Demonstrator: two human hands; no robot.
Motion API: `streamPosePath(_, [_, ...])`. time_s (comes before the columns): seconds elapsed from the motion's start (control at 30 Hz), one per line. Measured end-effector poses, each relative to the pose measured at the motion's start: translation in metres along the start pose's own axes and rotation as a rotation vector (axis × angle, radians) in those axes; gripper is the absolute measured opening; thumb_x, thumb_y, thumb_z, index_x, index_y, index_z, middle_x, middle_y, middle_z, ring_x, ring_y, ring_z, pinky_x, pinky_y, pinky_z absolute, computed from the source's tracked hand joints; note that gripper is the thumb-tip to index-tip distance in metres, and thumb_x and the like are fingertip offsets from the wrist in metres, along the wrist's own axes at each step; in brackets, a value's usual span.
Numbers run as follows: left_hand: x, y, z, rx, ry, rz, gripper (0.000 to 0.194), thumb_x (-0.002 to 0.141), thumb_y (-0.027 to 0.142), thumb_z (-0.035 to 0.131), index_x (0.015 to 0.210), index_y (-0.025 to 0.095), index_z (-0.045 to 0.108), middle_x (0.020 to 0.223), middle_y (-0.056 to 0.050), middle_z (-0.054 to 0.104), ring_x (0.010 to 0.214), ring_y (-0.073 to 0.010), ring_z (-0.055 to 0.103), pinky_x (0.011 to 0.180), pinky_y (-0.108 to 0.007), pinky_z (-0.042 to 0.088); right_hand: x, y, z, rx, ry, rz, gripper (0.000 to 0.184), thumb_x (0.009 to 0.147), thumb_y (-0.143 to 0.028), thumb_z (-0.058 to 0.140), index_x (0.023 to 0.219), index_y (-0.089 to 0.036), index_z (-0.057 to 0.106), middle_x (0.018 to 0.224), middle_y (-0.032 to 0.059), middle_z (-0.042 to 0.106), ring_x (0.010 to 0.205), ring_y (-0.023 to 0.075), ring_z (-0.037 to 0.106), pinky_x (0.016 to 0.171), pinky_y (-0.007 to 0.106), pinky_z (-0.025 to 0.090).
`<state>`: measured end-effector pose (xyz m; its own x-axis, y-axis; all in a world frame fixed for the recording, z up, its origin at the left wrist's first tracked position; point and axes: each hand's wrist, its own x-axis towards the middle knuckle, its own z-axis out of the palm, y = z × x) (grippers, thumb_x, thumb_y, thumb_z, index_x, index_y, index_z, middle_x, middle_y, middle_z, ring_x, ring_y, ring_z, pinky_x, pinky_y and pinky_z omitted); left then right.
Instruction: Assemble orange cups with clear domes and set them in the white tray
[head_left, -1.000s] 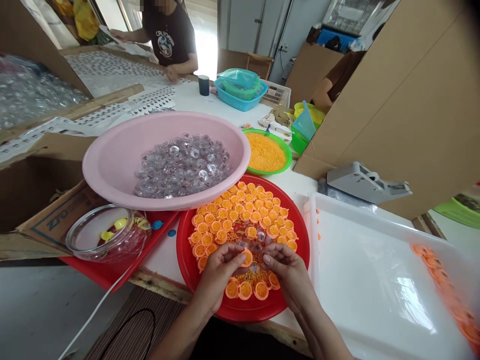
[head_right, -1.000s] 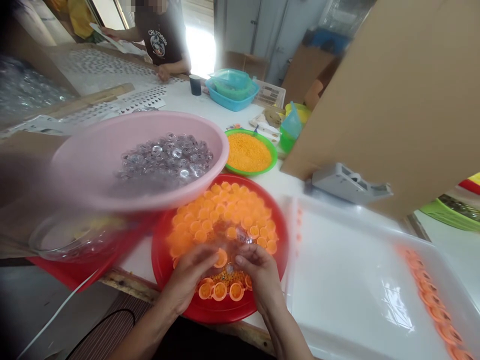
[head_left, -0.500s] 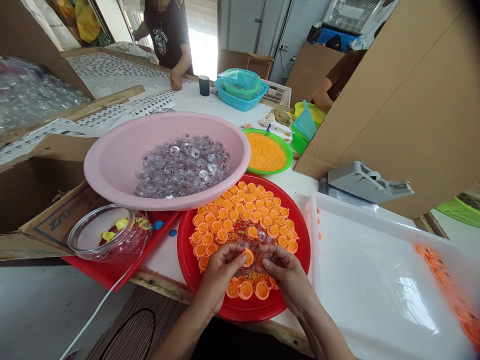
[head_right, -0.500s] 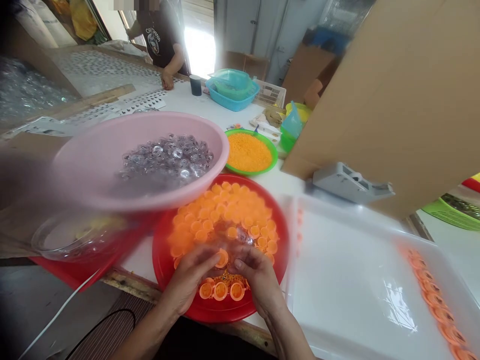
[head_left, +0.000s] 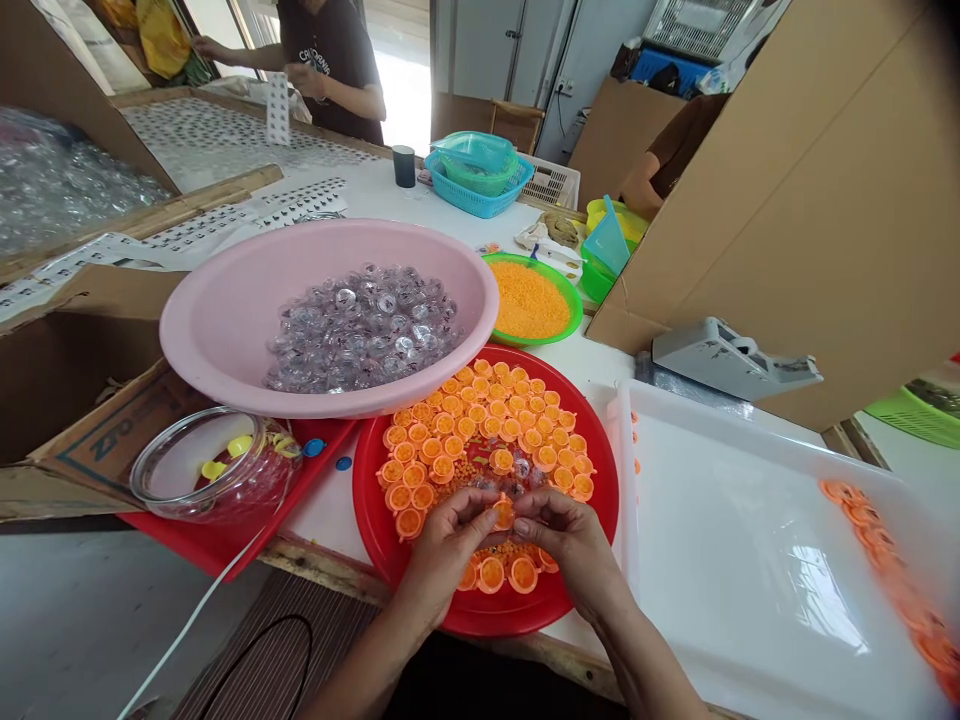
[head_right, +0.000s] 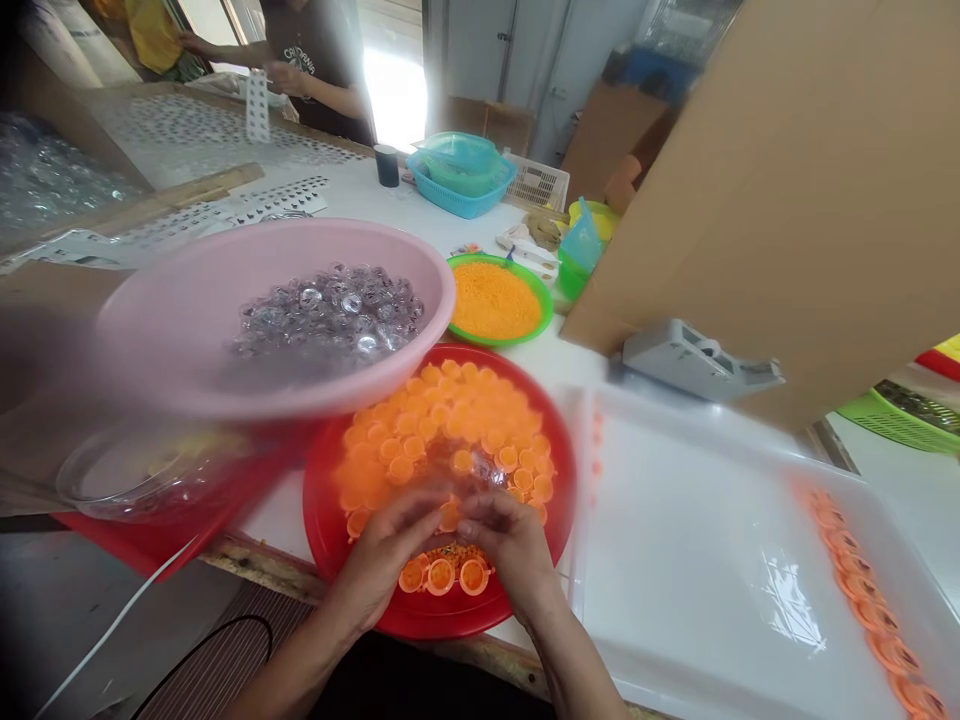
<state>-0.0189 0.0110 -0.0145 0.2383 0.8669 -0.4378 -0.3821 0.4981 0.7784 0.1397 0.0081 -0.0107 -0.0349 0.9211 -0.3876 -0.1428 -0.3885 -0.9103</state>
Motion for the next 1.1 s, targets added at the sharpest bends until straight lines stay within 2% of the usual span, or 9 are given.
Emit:
streamPosePath(0.2, [-0.001,0.000,0.002,0.114,-0.043,0.018,0.026,0.076,0.042,0.068,0.090,0.021,0.072,0.098,-0.005,0.070,0.096,-0.0252,0.066,0.083,-0.037,0.055,0.003,0.000,-0.003,-0.223,0.018,-0.042,0.019,0.061,-0.029,0.081,0.071,-0.019,0.067,0.068,-0.0013,0.062,0.064,0.0152,0.059,0.060,0.027,0.051])
streamPosePath(0.33, [0.003,-0.004,-0.001,0.247,-0.073,0.055,0.028,0.068,0.032,0.076,0.092,0.019,0.071,0.096,-0.007,0.073,0.092,-0.0260,0.067,0.082,-0.037,0.054,0.002,-0.001,-0.004,-0.304,0.018,-0.075,0.018,0.064,-0.025,0.078,0.067,-0.019,0.062,0.066,-0.0023,0.060,0.062,0.0141,0.056,0.057,0.026,0.047])
streamPosePath(0.5, [0.005,-0.003,-0.002,0.238,-0.043,0.072,0.028,0.063,0.027,0.079,0.089,0.020,0.072,0.088,-0.005,0.075,0.087,-0.0246,0.069,0.079,-0.035,0.054,0.001,-0.002,-0.003,-0.278,0.054,-0.103,0.022,0.064,-0.027,0.080,0.066,-0.019,0.060,0.065,-0.0027,0.059,0.062,0.0137,0.055,0.057,0.026,0.047])
streamPosePath(0.67, [-0.001,0.000,-0.002,0.196,0.007,0.118,0.021,0.066,0.027,0.078,0.085,0.020,0.072,0.091,-0.005,0.074,0.089,-0.0236,0.068,0.080,-0.033,0.055,-0.005,0.002,0.000,-0.201,0.067,-0.053,0.023,0.068,-0.039,0.078,0.074,-0.020,0.067,0.069,0.0015,0.066,0.062,0.0175,0.061,0.061,0.031,0.052])
streamPosePath(0.77, [-0.002,-0.003,-0.002,0.172,0.045,0.132,0.020,0.065,0.026,0.079,0.084,0.021,0.072,0.088,-0.003,0.073,0.087,-0.0223,0.068,0.078,-0.031,0.056,-0.009,0.003,0.003,-0.229,0.123,-0.097,0.020,0.070,-0.040,0.076,0.074,-0.021,0.069,0.069,0.0028,0.068,0.061,0.0194,0.064,0.061,0.033,0.055])
streamPosePath(0.93, [-0.002,-0.007,-0.002,0.174,0.078,0.145,0.020,0.066,0.027,0.079,0.084,0.021,0.072,0.092,-0.004,0.073,0.090,-0.0233,0.068,0.081,-0.033,0.056,-0.012,0.000,0.007,-0.235,0.188,-0.063,0.020,0.067,-0.041,0.077,0.069,-0.021,0.072,0.067,0.0036,0.069,0.053,0.0187,0.063,0.052,0.032,0.055])
streamPosePath(1.1, [-0.005,-0.004,0.000,0.255,0.065,0.175,0.013,0.068,0.030,0.077,0.077,0.021,0.073,0.081,-0.004,0.074,0.080,-0.0234,0.070,0.077,-0.034,0.057,-0.011,0.003,0.005,-0.189,0.152,-0.041,0.022,0.065,-0.039,0.079,0.064,-0.019,0.068,0.060,0.0025,0.064,0.053,0.0175,0.061,0.052,0.030,0.053])
